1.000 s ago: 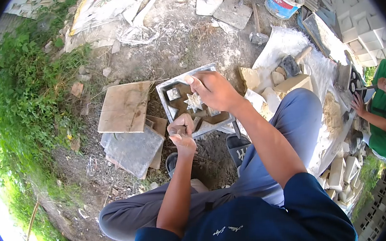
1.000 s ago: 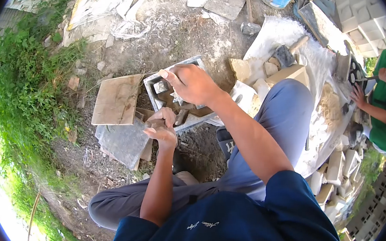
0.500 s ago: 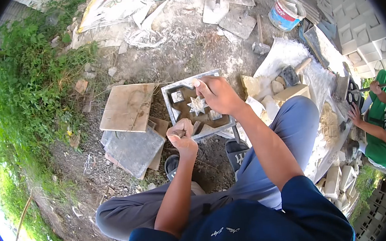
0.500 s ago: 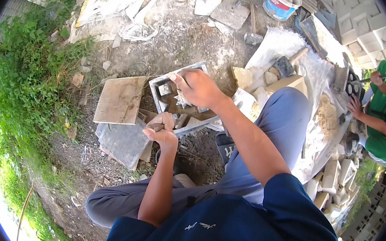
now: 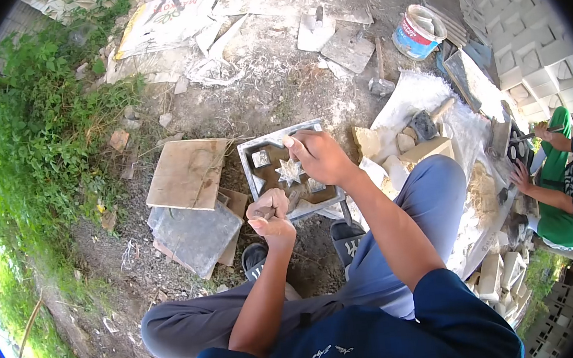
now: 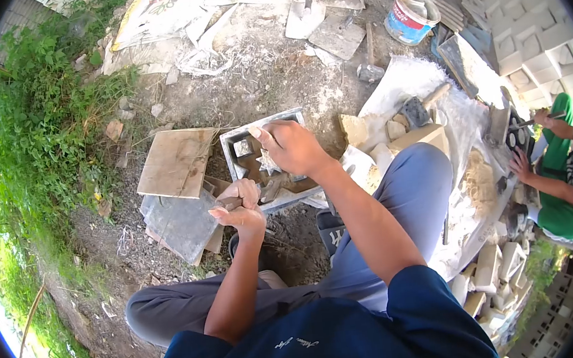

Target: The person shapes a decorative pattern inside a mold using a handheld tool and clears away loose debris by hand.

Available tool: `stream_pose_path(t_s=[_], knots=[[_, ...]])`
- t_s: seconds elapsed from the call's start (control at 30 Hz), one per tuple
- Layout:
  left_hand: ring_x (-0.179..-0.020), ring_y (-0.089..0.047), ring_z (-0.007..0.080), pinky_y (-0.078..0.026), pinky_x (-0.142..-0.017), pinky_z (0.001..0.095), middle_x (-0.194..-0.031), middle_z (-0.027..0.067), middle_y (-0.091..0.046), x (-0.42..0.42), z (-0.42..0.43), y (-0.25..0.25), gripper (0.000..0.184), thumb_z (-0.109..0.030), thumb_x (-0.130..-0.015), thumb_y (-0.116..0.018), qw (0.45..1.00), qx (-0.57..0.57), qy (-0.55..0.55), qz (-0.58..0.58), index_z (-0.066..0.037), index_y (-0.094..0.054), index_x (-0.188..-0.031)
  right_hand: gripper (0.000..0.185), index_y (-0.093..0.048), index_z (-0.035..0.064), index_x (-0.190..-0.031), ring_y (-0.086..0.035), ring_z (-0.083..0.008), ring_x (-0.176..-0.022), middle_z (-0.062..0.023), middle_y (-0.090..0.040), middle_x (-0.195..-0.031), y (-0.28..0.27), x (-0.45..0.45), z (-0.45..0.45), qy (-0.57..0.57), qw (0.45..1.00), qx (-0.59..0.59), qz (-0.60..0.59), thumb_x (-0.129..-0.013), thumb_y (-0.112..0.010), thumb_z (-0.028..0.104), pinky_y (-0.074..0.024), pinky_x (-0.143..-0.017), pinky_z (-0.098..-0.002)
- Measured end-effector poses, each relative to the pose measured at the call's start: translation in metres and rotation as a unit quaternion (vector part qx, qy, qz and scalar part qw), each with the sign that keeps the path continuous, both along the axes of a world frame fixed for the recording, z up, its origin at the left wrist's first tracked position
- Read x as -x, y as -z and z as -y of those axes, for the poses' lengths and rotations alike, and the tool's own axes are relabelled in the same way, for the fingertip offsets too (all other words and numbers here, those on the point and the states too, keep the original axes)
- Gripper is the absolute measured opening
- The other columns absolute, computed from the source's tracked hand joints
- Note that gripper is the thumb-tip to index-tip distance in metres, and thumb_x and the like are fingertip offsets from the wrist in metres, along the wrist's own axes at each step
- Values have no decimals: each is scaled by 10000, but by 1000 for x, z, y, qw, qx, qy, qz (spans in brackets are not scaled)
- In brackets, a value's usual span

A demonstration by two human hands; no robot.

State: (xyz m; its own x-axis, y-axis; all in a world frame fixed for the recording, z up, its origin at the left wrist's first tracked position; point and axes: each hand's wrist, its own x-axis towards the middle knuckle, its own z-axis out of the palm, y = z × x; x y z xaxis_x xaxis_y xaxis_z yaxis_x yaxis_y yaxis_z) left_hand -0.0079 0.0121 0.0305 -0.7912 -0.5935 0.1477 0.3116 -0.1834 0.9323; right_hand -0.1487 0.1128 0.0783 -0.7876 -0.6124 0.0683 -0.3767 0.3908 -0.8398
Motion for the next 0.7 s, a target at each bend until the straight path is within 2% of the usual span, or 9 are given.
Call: stream_pose_path(t_s=[0.07, 0.13, 0.2, 0.27, 0.3, 0.47, 0.53, 0.57, 0.7], knots=[[-508, -231, 114, -133, -508, 323, -539, -25, -263, 8, 4, 3, 867, -902, -872, -208, 999, 12, 16, -27, -94, -240, -560, 525, -635, -12, -803, -628, -365, -782, -185, -641, -809, 7, 0, -1, 3, 1000, -5, -7, -1070, -451, 401, -500, -756, -434], [-473, -225, 125, -144, -484, 306, -507, -19, -270, 14, 12, -10, 844, -913, -858, -234, 993, -117, -24, 13, -127, -267, -551, 523, -636, -13, -811, -626, -369, -791, -187, -640, -819, 5, 4, 0, 3, 1000, -10, -15, -1070, -452, 402, -500, -757, -435], [-466, -231, 125, -140, -478, 306, -499, -23, -260, 11, 9, -19, 845, -916, -856, -223, 991, -123, -50, 28, -131, -268, -545, 518, -638, -14, -821, -619, -380, -791, -189, -631, -823, 3, 2, 0, -16, 999, -29, -17, -1069, -452, 401, -499, -754, -437], [-488, -227, 116, -134, -500, 316, -528, -23, -263, 5, 4, -6, 860, -877, -897, -190, 1000, -16, -24, -10, -90, -258, -557, 524, -638, -18, -825, -612, -394, -785, -191, -622, -811, 2, 1, -2, -14, 1000, -2, -19, -1069, -450, 406, -493, -747, -444], [-494, -224, 115, -122, -503, 326, -530, -24, -249, 10, 4, -1, 853, -864, -908, -188, 999, 15, 2, 33, -90, -248, -557, 525, -640, -19, -828, -611, -398, -787, -194, -622, -813, 1, 1, -2, -12, 1000, -5, -9, -1069, -450, 408, -492, -747, -446], [-504, -213, 108, -100, -508, 338, -533, -31, -238, 5, 1, -11, 849, -857, -915, -196, 998, -32, -46, 39, -78, -220, -579, 524, -645, -17, -838, -613, -407, -799, -200, -626, -822, 6, 0, 0, -14, 1000, -23, -13, -1069, -450, 411, -492, -751, -449], [-505, -206, 99, -99, -514, 334, -530, -32, -239, 5, -4, 0, 852, -862, -910, -213, 994, 92, -25, 46, -77, -217, -578, 591, -662, -19, -872, -620, -471, -855, -244, -651, -877, 0, 1, -1, -19, 1000, -12, 1, -1058, -426, 490, -503, -772, -511], [-505, -203, 94, -95, -515, 334, -527, -28, -238, 6, -2, 28, 861, -872, -899, -218, 993, 98, -29, 53, -75, -221, -572, 591, -662, -19, -872, -620, -471, -855, -244, -651, -877, 1, 0, -2, -17, 1000, -10, -1, -1058, -426, 490, -503, -772, -511], [-503, -200, 97, -93, -502, 344, -519, -22, -231, 8, -5, -4, 869, -870, -900, -206, 994, 101, -25, 38, -67, -229, -570, 613, -655, -22, -859, -623, -466, -857, -242, -659, -890, 1, 2, -1, -13, 999, -29, -4, -1057, -412, 505, -509, -787, -509]])
